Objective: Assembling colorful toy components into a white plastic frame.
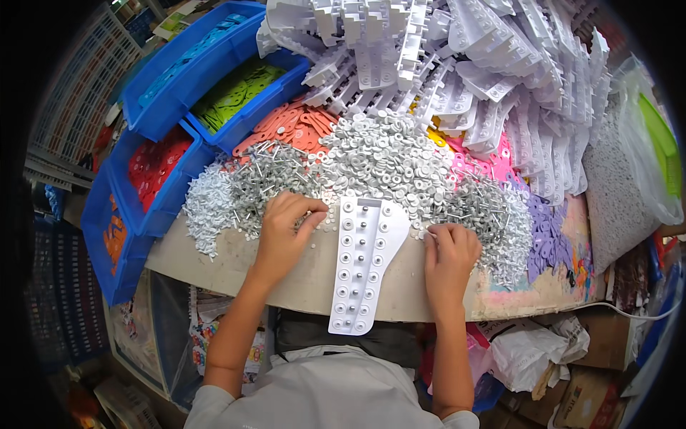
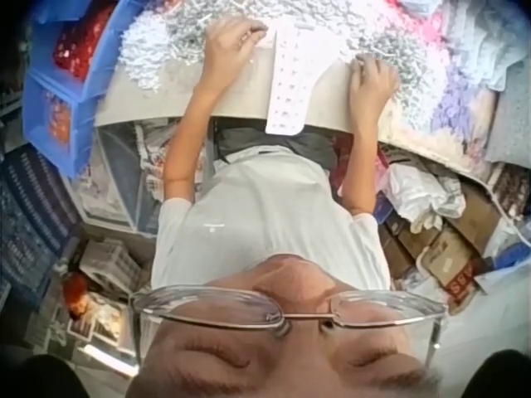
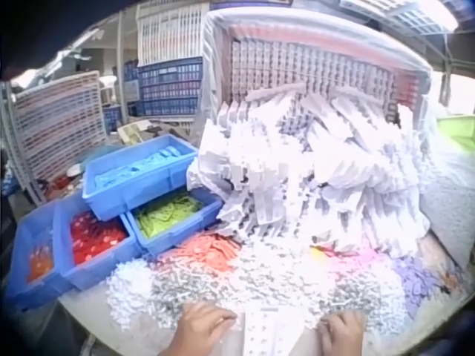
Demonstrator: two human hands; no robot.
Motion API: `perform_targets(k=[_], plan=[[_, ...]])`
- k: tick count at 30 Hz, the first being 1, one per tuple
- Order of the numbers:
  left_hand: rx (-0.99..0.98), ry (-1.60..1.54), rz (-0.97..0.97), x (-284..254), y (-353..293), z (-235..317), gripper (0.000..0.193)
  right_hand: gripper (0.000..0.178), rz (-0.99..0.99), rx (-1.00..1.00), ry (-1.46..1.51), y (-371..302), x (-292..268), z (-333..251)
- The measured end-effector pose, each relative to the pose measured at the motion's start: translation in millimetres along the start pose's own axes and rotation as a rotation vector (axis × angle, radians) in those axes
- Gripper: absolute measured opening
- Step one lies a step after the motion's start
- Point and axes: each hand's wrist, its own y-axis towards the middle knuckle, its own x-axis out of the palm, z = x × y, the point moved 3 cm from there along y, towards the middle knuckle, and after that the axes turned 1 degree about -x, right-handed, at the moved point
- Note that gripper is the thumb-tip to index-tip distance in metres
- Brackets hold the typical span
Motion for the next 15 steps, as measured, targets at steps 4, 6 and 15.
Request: perform_targets(k=[4, 6, 15], plan=[[-0.123, -0.127, -0.092, 0.5, -11.9, 7.6, 0.008, 0.009, -0.072, -0.057, -0.066, 1.4, 8.9, 0.9], [-0.056, -0.195, -0.139, 6.2, -20.1, 11.9, 0.009, 0.009, -0.081, -0.061, -0.061, 1.0, 8.4, -1.2], [-0.073, -0.161, -0.151, 31.2, -26.6, 11.6, 0.006, 0.008, -0.175, 0.07, 0.528, -0.5, 4.9, -40.6]])
